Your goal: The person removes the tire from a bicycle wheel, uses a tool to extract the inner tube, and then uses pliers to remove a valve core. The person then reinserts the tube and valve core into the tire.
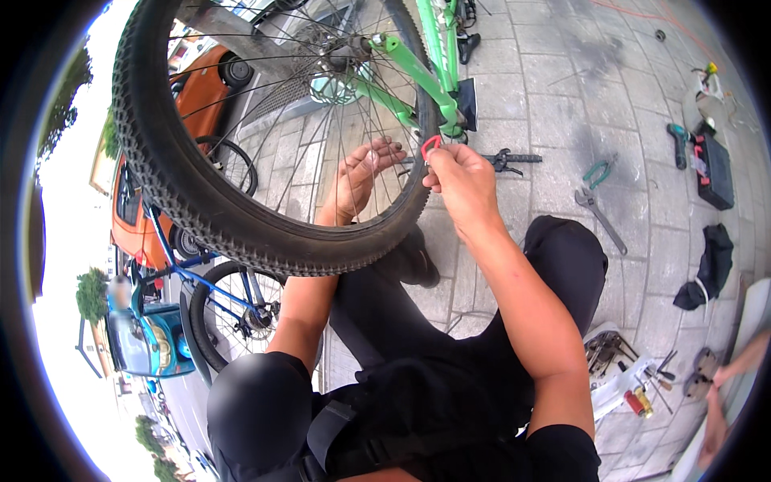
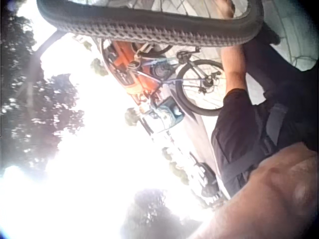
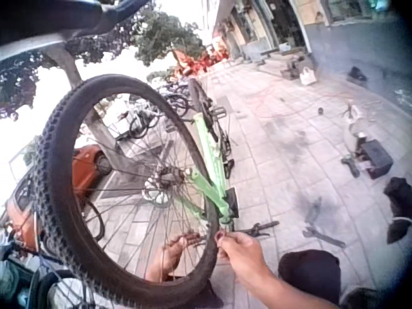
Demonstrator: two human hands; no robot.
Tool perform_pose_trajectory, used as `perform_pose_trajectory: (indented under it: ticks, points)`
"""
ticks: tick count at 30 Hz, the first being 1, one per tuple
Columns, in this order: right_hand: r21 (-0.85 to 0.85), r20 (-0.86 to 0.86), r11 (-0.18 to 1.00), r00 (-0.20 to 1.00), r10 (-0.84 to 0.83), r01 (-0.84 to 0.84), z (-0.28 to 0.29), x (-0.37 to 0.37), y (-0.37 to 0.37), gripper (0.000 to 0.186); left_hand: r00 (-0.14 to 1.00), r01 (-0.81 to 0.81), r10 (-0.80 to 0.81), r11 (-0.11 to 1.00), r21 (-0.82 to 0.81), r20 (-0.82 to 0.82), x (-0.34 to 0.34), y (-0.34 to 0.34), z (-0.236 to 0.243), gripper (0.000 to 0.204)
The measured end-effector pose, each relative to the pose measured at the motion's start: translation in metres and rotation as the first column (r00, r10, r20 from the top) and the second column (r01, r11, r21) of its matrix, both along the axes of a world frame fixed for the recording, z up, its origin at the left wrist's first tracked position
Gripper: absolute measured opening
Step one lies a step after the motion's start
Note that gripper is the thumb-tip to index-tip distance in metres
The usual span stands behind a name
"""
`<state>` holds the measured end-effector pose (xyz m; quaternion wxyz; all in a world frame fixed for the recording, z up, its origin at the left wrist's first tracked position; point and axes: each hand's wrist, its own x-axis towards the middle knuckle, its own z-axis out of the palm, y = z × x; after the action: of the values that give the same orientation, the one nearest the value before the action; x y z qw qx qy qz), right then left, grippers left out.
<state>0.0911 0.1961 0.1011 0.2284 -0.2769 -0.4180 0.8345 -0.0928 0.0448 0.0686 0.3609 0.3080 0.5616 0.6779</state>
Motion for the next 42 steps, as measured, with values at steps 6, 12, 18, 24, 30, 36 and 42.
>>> perform_pose_trajectory:
  ticks: [6,12,18,24,30,36,42]
  points:
    - [-0.017,-0.069,0.999,0.997,0.036,-0.037,0.007,0.008,0.005,0.017,0.993,0.095,-0.099,0.994,0.058,0.07,-0.011,-0.004,-0.013,0.05]
    - [-0.007,-0.058,1.0,0.998,0.03,-0.03,0.008,0.009,0.003,0.019,0.99,0.073,-0.075,0.997,0.028,0.118,-0.007,-0.004,-0.009,0.051]
    - [-0.018,-0.048,0.999,0.998,0.026,-0.027,0.004,0.007,0.005,0.019,0.986,0.079,-0.082,0.997,0.026,0.147,-0.007,0.001,-0.009,0.053]
    - [-0.032,-0.079,0.998,0.996,0.049,-0.052,0.003,0.007,0.005,0.02,0.987,0.058,-0.059,0.998,0.008,0.15,-0.009,0.001,-0.011,0.054]
    - [-0.051,-0.074,0.997,0.996,0.052,-0.056,0.0,0.006,0.005,0.02,0.989,0.06,-0.059,0.998,-0.003,0.136,-0.009,0.001,-0.01,0.058]
    - [-0.014,-0.033,0.996,0.995,0.089,-0.09,0.002,0.007,0.006,0.021,0.995,0.022,-0.02,1.0,-0.02,0.101,-0.002,0.006,-0.005,0.061]
    - [-0.008,-0.015,0.995,0.995,0.103,-0.104,-0.001,0.005,0.003,0.022,0.998,0.004,-0.005,1.0,0.006,0.06,-0.006,0.005,-0.009,0.06]
